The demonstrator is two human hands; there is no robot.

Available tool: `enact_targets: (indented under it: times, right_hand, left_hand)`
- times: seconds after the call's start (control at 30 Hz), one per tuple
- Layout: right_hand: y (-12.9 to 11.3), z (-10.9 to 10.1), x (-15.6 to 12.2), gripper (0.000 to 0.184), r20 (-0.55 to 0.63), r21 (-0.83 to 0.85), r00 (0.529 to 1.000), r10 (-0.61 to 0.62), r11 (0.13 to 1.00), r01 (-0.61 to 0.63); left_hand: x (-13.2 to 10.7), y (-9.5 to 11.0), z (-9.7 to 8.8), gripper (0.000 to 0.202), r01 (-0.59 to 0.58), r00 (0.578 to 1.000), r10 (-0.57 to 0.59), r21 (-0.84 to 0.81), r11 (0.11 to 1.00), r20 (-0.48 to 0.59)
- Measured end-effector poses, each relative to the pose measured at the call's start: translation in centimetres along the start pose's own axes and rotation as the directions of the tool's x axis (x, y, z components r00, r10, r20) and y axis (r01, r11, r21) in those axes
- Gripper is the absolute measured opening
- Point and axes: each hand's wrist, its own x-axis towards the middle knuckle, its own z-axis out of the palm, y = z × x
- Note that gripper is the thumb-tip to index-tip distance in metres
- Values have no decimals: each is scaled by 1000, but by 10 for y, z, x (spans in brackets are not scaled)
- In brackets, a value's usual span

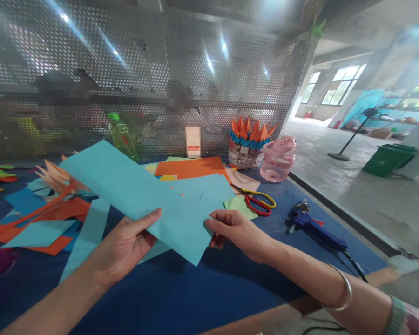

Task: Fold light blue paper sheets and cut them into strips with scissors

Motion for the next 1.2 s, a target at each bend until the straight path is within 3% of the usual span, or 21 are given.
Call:
enact_targets:
  times: [0.2, 0.53, 0.7, 0.93, 1.2]
  right_hand:
    - [-1, -1, 1, 48, -91, 53, 996, -8, 999, 12]
    - [1, -4, 2, 44, -181, 134, 984, 3, 991, 22]
    - [0, -4, 0, 40, -176, 134, 984, 8, 991, 16]
    - [-1, -6, -3, 50, -132, 64, 987, 87, 995, -80]
    - [-3, -3, -5, 42, -143, 53, 988, -56, 997, 64]
  left_hand:
    - [-1, 2, 5, 55, -33, 997, 37, 48, 998, -72]
    - [-1, 5, 7, 51, -33, 990, 35, 13, 999, -134]
    - [-2, 7, 9, 56, -54, 993, 47, -65, 996, -112]
    - [-3, 7, 6, 48, -46, 995, 41, -53, 998, -91]
    - [-5, 7, 5, 33, -27, 999, 26, -51, 998, -31]
